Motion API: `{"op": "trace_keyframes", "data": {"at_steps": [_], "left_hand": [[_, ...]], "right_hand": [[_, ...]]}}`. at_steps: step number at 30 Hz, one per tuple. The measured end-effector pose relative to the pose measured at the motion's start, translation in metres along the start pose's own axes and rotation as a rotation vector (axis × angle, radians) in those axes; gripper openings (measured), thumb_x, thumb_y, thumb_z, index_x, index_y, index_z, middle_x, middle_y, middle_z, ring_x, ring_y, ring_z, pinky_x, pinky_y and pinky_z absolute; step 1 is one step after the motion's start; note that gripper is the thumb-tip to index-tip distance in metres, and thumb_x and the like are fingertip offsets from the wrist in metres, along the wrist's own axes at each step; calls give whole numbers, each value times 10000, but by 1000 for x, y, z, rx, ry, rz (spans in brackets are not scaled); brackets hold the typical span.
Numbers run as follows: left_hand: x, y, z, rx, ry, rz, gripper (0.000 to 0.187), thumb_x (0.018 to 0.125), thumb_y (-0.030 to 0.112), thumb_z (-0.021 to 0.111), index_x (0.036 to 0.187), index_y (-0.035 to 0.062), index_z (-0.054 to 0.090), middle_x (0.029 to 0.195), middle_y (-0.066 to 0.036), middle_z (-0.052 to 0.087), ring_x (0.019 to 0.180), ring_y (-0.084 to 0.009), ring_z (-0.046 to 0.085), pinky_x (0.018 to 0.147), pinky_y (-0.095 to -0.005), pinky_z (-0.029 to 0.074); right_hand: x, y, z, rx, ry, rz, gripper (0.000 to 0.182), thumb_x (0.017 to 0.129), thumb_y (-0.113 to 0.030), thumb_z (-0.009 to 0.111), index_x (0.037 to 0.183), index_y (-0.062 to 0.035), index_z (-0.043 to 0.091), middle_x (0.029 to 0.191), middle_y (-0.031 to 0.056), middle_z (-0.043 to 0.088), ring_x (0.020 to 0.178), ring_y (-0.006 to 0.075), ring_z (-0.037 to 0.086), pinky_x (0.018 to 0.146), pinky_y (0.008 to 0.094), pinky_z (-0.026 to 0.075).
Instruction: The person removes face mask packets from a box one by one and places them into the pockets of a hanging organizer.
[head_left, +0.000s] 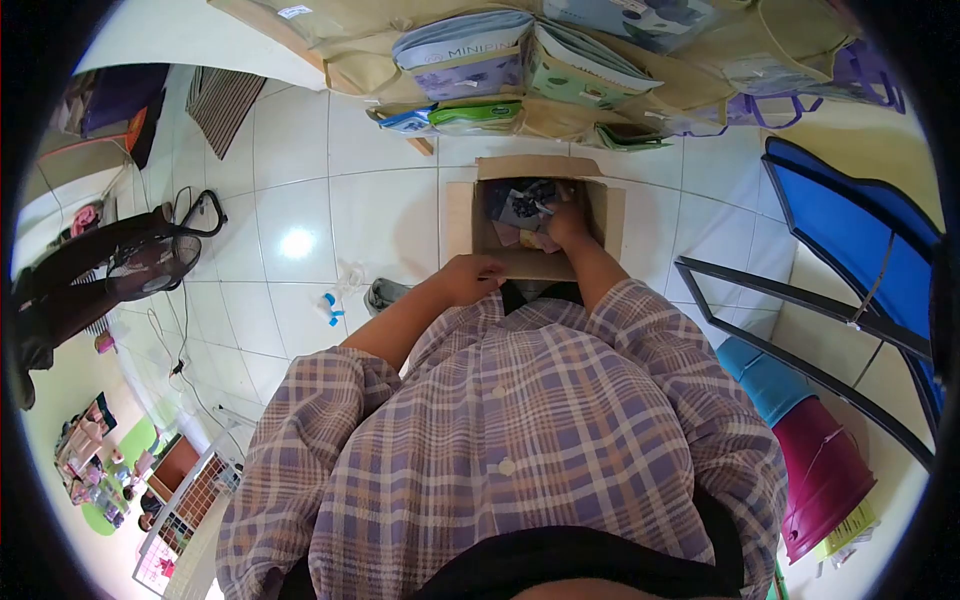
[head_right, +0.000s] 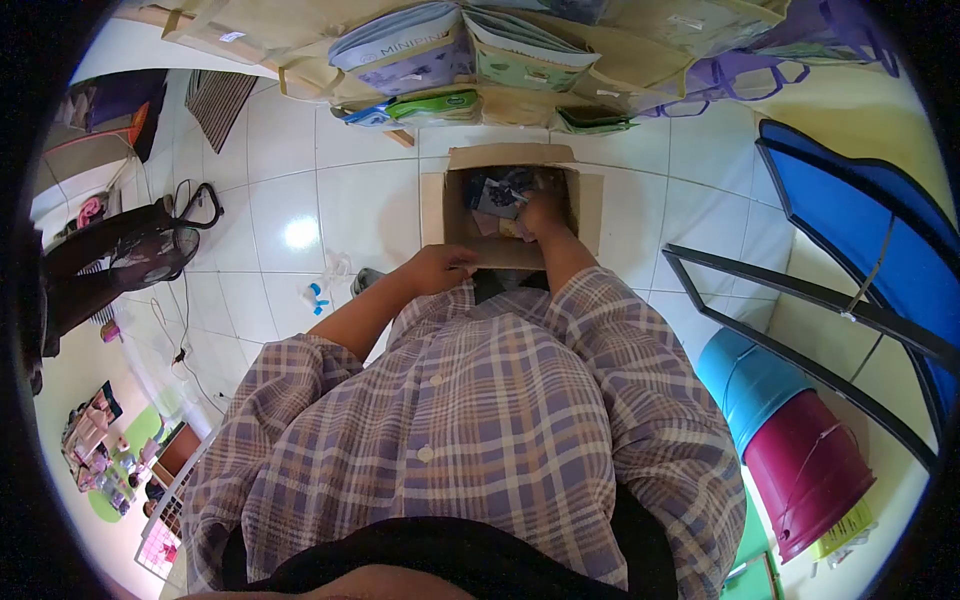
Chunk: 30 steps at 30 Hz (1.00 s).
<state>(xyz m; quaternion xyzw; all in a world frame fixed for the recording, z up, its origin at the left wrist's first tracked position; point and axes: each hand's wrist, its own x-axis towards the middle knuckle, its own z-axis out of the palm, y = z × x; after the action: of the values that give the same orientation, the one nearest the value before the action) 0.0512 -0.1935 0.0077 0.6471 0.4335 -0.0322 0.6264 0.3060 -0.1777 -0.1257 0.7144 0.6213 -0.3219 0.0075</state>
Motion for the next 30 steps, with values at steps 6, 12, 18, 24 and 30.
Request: {"op": "trace_keyframes", "data": {"at_steps": [6,12,18,24,30], "left_hand": [[-5,2,0,-6,-12,45,360,865,269,631,1152,53,626,1091,-164,658,1009,-297,637,896,-359,494],[1,4,7,105,47,92,340,862,285,623,1118,63,637,1058,-176,655,992,-335,623,878,-396,497],[51,24,33,251,329,-6,319,874,229,578,1123,31,604,982,-214,631,953,-385,600,853,-414,502],[124,-79,93,-962,361,-756,231,832,168,590,982,11,668,994,-204,661,924,-373,642,806,-403,527],[115,-75,77,203,-105,-215,328,877,267,635,1104,31,609,1050,-118,613,965,-268,592,862,-398,490]], "right_hand": [[-8,-19,-14,-328,-72,-185,387,892,-174,496,1258,-71,568,1419,175,424,1316,347,380,1092,449,303],[17,-13,16,-118,-128,0,420,810,-115,571,1224,-41,566,1341,215,464,1214,362,472,1002,460,381],[8,-31,-3,-313,-279,-106,290,849,-99,486,1101,-60,624,1183,176,606,1071,364,585,947,466,450],[-14,-29,6,-128,-190,-93,263,738,-202,706,970,-81,683,1044,160,647,980,334,614,843,429,496],[-42,-12,6,200,-3,-58,349,739,-116,744,1062,-106,612,1032,122,652,955,298,622,817,396,488]]}}
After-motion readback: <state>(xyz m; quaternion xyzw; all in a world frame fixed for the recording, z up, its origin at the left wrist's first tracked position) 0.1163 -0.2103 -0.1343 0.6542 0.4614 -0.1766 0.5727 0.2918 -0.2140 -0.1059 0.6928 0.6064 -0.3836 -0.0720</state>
